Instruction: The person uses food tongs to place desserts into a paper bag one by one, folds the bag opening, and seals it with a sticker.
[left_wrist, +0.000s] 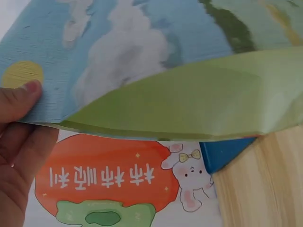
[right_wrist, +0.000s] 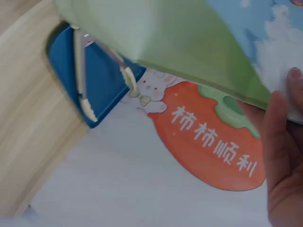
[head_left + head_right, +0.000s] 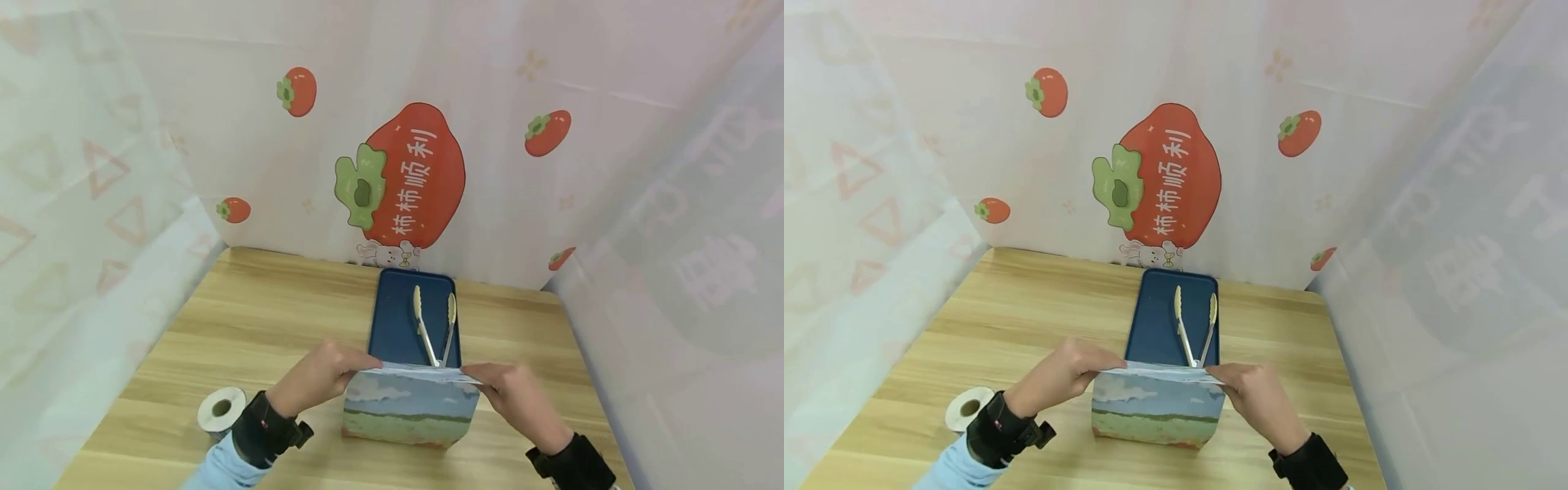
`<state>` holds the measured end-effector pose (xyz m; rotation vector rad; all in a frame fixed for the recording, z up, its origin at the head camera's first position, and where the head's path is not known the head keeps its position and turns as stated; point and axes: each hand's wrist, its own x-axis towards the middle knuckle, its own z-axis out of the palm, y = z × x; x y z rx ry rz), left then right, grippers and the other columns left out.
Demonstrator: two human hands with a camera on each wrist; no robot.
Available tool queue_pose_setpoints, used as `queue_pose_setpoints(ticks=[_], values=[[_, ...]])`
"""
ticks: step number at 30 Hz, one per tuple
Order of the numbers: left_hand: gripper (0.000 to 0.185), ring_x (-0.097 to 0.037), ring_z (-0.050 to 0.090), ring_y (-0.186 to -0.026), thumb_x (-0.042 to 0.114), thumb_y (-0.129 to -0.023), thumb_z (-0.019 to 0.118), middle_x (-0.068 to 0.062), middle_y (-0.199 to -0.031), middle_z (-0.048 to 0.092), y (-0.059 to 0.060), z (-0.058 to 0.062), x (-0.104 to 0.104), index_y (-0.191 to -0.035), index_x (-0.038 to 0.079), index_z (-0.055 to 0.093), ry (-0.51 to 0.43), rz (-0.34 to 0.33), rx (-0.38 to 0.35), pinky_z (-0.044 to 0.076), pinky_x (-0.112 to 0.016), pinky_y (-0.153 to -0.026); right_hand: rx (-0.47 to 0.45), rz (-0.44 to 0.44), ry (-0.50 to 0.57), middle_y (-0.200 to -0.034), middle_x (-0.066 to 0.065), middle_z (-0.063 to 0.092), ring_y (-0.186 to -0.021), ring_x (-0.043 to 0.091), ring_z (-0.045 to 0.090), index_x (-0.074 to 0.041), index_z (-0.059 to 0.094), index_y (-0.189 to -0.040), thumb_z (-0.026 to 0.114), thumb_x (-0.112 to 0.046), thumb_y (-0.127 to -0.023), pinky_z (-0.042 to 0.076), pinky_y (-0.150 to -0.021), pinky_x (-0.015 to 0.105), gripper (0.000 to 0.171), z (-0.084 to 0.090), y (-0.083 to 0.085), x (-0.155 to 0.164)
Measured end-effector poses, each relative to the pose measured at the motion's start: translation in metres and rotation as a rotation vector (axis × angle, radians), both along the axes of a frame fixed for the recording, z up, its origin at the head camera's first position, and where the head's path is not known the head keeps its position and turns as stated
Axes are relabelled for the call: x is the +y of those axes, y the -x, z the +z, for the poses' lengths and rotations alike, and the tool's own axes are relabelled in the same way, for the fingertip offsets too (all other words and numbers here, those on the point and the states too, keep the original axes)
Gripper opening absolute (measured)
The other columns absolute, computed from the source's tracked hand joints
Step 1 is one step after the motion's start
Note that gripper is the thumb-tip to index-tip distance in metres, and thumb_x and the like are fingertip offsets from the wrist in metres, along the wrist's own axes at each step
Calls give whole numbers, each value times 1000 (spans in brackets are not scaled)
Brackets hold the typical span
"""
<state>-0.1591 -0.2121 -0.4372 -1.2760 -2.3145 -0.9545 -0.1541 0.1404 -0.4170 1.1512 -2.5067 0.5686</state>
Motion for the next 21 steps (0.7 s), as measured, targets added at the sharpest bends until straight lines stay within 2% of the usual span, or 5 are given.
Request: queue_pose_setpoints(ticks=[5,8,10,17,21], values=[[47,-15,73,-93,-23,-69,74,-4,-102,76,-12,-15,0,-105,6,77,-9,27,193,57,-27,-79,308,90,19,-103,9,74,-80,21,73,-4,73,-119,59,3,-97,55,-60,26,27,-23,-7,2],[48,-17,73,-98,-20,-67,73,-6,-107,75,-18,-19,1,-108,6,76,25,74,275,57,-29,-79,434,119,41,-107,13,73,-85,23,73,-2,72,-121,34,-11,-111,49,-53,19,40,-36,-8,0],[46,-19,72,-102,-12,-68,74,-7,-111,74,-21,-18,4,-110,6,75,61,108,300,57,-31,-80,498,116,61,-109,15,73,-89,26,73,-1,72,-119,34,-10,-111,45,-50,17,39,-46,-8,-1],[49,-24,64,-116,41,-90,74,-10,-127,67,-28,-18,16,-124,6,68,188,168,202,52,-39,-96,532,42,95,-123,19,68,-106,33,68,-2,71,-121,35,-10,-110,52,-57,23,38,-80,-10,-2],[56,-23,62,-118,41,-90,76,-9,-129,65,-32,-26,25,-130,5,63,215,239,113,49,-40,-100,469,41,88,-133,22,61,-120,37,58,-1,66,-128,38,-30,-111,51,-94,28,44,-97,-15,0]])
